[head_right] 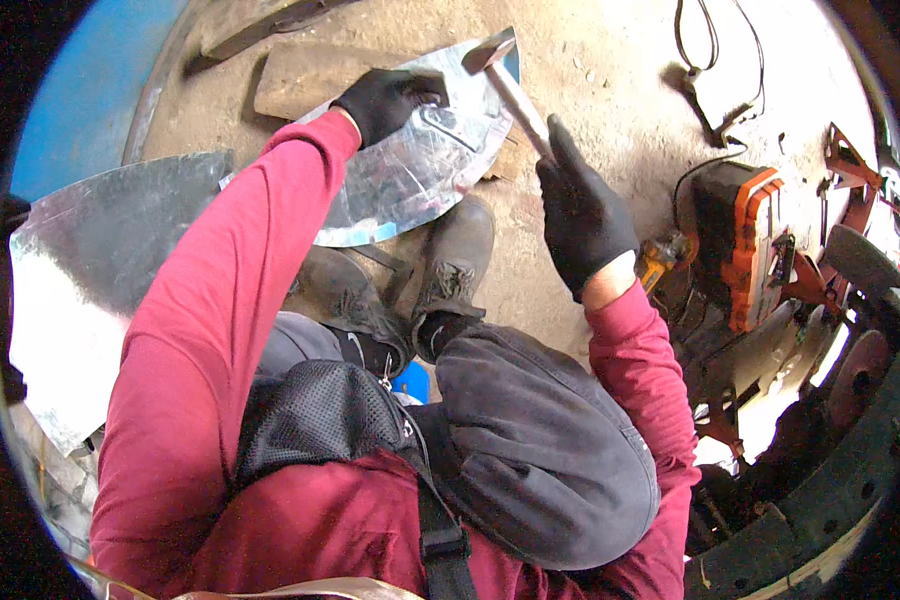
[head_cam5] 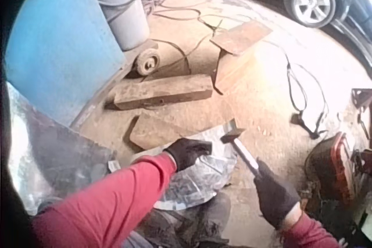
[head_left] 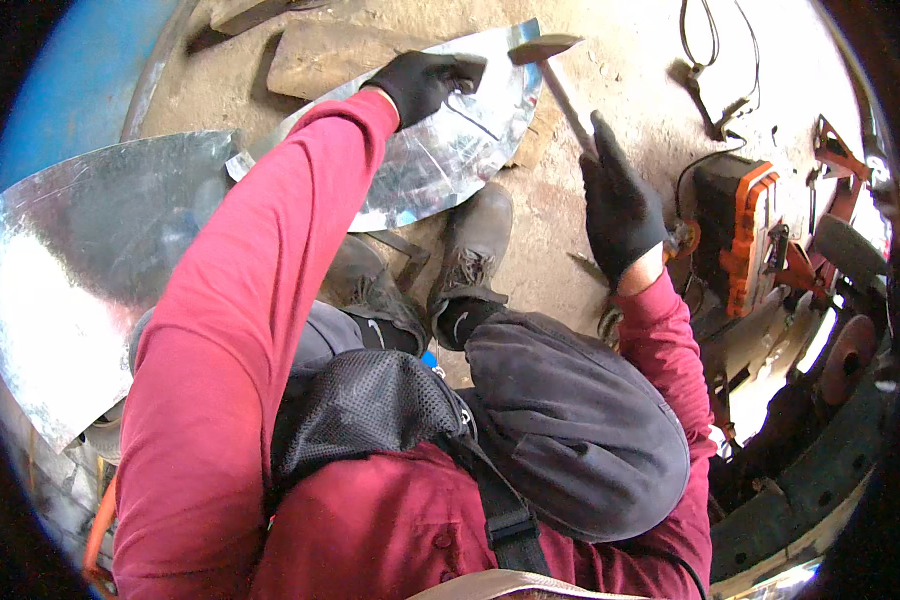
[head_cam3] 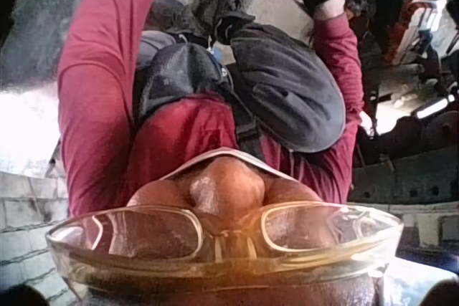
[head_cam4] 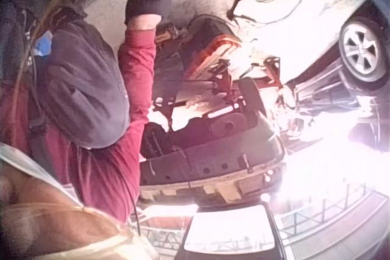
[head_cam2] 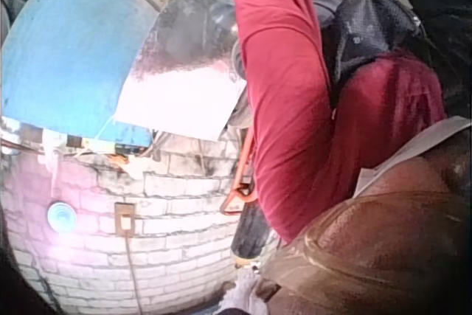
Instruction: The person uses a hammer and a metal chisel to shape a curved metal sheet. They repeatedly strike the chisel against the metal to create indentations and adjust the sheet's curvature.
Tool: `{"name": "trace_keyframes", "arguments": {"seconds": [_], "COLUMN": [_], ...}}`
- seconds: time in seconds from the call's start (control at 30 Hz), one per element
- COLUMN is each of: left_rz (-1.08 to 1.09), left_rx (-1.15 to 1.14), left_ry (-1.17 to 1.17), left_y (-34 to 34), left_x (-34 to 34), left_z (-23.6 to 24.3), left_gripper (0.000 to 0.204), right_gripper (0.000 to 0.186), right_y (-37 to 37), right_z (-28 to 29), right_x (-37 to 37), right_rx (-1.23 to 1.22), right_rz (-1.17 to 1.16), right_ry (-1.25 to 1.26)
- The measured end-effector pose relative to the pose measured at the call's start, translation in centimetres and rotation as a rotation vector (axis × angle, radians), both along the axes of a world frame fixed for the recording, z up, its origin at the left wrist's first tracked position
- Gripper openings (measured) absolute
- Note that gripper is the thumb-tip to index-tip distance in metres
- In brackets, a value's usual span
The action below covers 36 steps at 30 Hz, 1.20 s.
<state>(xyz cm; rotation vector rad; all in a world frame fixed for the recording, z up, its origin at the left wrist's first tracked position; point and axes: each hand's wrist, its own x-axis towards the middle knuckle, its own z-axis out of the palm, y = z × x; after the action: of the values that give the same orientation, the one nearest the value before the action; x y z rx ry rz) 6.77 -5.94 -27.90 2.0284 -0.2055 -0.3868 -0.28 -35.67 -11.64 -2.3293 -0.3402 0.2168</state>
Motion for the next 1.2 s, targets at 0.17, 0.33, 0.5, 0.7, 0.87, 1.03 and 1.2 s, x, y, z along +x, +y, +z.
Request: {"name": "trace_keyframes", "arguments": {"seconds": [0.17, 0.33, 0.5, 0.7, 0.87, 1.03, 1.2], "left_rz": [-0.052, -0.028, -0.040, -0.056, -0.027, -0.065, -0.107], "left_rx": [0.345, 0.287, 0.158, 0.136, 0.301, 0.295, 0.055], "left_ry": [-0.024, 0.039, 0.061, 0.034, -0.033, 0.058, -0.074], "left_y": [0.1, -0.7, -2.9, -1.1, -1.4, -2.9, -2.6], "left_x": [0.1, 0.2, 0.2, 0.4, 0.1, 0.0, -0.1], "left_z": [-0.2, 0.7, 2.4, 1.0, -1.7, 2.7, 0.5], "left_gripper": [0.031, 0.027, 0.023, 0.025, 0.028, 0.027, 0.024], "right_gripper": [0.046, 0.044, 0.047, 0.048, 0.047, 0.046, 0.047], "right_y": [-0.5, 0.4, -2.8, -1.1, -0.6, -1.1, -2.2], "right_z": [0.5, 3.7, 0.8, 0.0, 2.2, 3.2, -0.8], "right_x": [-0.3, 1.0, -1.6, -1.0, -0.1, -1.3, -1.3], "right_rx": [0.098, 0.118, 0.143, -0.064, 0.069, 0.288, -0.085], "right_rz": [-0.042, -0.036, -0.155, -0.062, -0.092, -0.305, -0.019], "right_ry": [-0.004, -0.174, -0.348, 0.003, -0.129, -0.212, 0.009]}}
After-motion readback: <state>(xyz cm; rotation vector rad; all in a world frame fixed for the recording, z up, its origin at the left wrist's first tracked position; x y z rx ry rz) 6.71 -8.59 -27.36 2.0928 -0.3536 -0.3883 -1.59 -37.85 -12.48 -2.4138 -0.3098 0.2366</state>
